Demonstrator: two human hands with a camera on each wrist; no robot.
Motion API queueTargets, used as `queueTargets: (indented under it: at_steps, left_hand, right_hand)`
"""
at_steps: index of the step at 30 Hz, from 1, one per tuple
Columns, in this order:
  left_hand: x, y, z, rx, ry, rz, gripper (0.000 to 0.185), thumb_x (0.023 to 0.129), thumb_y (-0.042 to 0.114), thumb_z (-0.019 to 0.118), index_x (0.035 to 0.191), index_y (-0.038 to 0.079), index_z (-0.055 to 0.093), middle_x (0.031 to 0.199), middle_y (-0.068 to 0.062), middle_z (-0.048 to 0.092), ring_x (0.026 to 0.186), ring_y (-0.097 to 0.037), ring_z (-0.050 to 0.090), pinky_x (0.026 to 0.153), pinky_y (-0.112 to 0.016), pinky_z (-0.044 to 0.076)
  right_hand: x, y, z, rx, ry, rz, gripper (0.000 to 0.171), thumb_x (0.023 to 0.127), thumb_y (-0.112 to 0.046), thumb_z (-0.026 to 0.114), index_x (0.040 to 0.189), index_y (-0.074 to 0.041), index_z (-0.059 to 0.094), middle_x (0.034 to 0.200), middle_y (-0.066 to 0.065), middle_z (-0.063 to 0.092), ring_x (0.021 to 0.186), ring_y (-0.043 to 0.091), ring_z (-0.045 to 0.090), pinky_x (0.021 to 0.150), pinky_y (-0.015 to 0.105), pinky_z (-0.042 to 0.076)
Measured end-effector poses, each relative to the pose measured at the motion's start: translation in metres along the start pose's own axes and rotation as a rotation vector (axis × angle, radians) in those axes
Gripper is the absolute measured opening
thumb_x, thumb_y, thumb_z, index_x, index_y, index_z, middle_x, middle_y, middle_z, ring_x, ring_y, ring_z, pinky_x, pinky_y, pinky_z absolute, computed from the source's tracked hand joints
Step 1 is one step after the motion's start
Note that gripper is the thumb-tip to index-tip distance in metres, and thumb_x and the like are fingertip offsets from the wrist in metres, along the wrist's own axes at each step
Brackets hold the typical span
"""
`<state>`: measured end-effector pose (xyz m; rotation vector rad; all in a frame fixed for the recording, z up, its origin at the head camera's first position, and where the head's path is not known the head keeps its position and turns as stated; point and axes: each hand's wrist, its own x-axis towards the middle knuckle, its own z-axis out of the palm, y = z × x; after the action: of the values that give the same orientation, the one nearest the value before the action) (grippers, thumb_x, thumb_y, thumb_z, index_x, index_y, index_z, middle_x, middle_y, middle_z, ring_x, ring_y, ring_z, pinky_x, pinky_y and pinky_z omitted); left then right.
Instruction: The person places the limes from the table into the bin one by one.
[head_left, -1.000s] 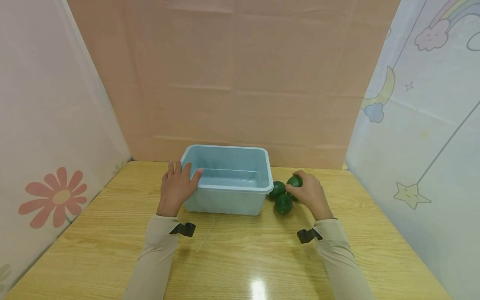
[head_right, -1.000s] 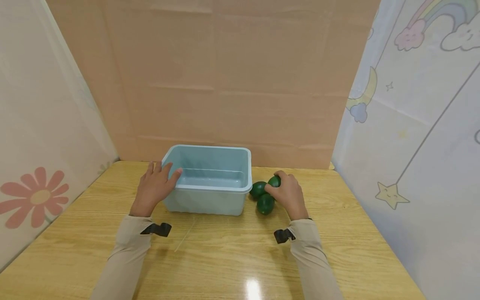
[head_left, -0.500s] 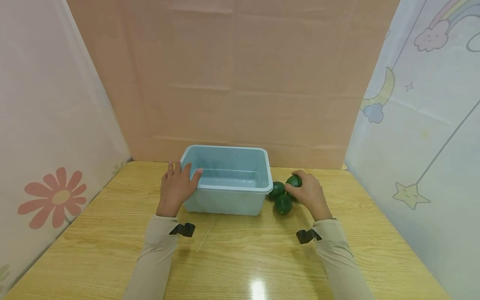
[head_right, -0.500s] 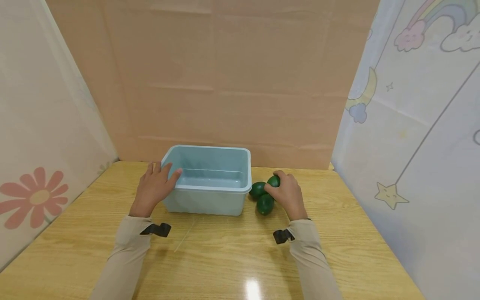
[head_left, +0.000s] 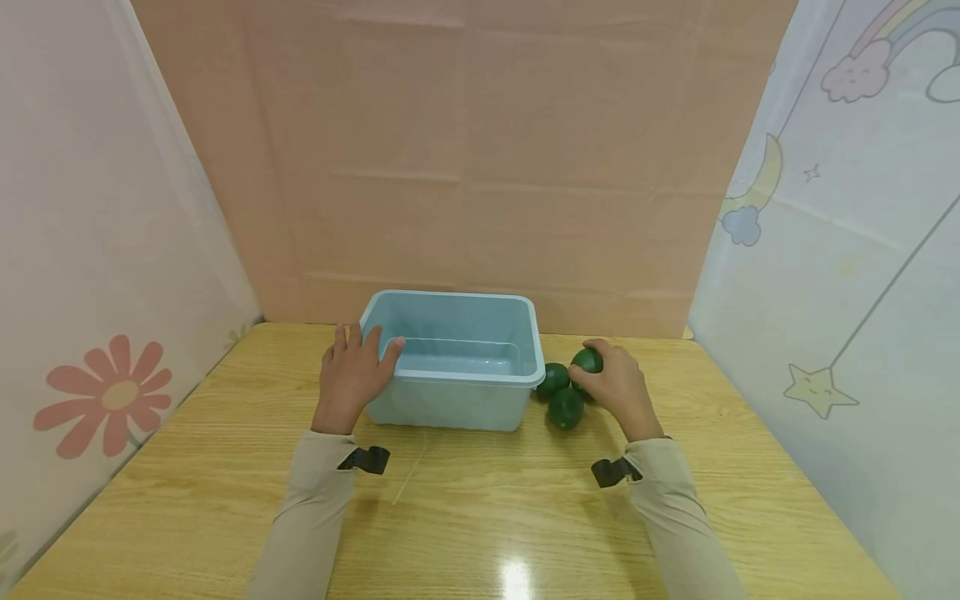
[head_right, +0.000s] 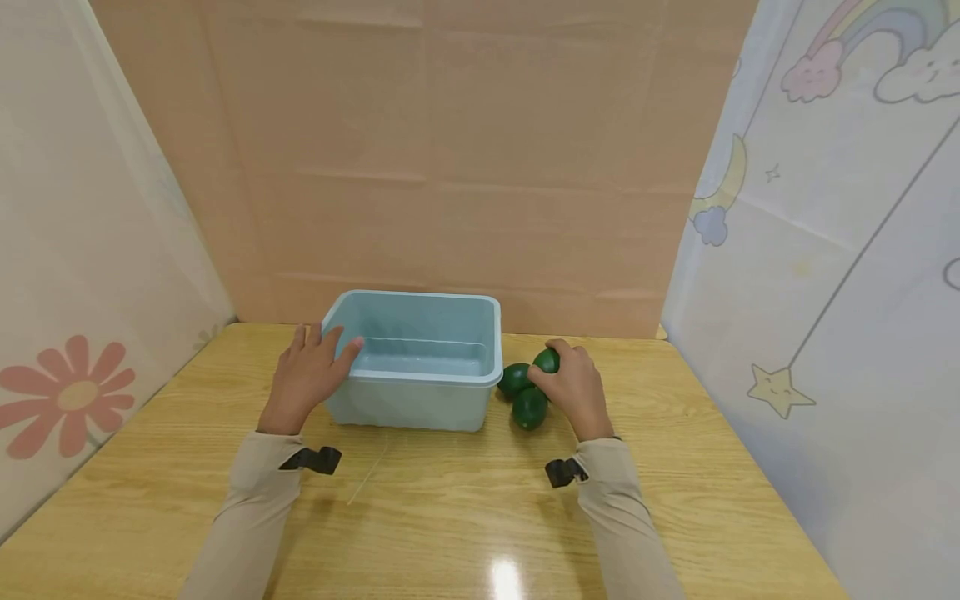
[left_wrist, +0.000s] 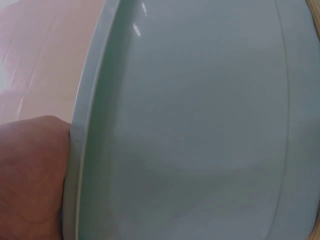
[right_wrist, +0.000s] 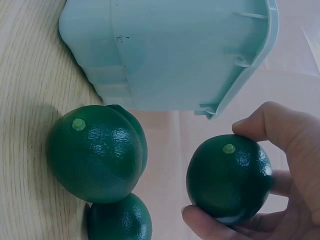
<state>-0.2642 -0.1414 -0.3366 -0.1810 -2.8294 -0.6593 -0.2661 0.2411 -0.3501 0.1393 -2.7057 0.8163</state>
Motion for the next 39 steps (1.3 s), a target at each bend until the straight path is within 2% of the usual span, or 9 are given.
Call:
queueTargets:
  at_steps: [27,39]
  left_hand:
    - [-0.0008,0.0016,-0.0012,0.007,-0.002,0.001,0.067,0.108,0.049,0.033,0.152,-0.001,0.037,0.158,-0.035,0.019,0.147,-0.055,0.004,0.113,-0.068,0.017]
    - [-0.0004,0.0014,-0.001,0.005,-0.005,-0.001,0.067,0.107,0.049,0.033,0.152,-0.001,0.036,0.158,-0.035,0.017,0.147,-0.054,0.003,0.114,-0.068,0.015]
  right_hand:
    - [0.0001,-0.0003,0.0023,-0.002,0.036,-0.031,0.059,0.092,-0.03,0.065,0.141,0.0,0.052,0.127,0.033,0.055,0.099,0.046,0.059,0.075,0.056,0.052]
    - [-0.0008,-0.0023,0.0035,0.016,0.056,-0.037,0.059,0.093,-0.031,0.064,0.142,-0.002,0.052,0.126,0.031,0.055,0.1,0.045,0.057,0.075,0.057,0.052]
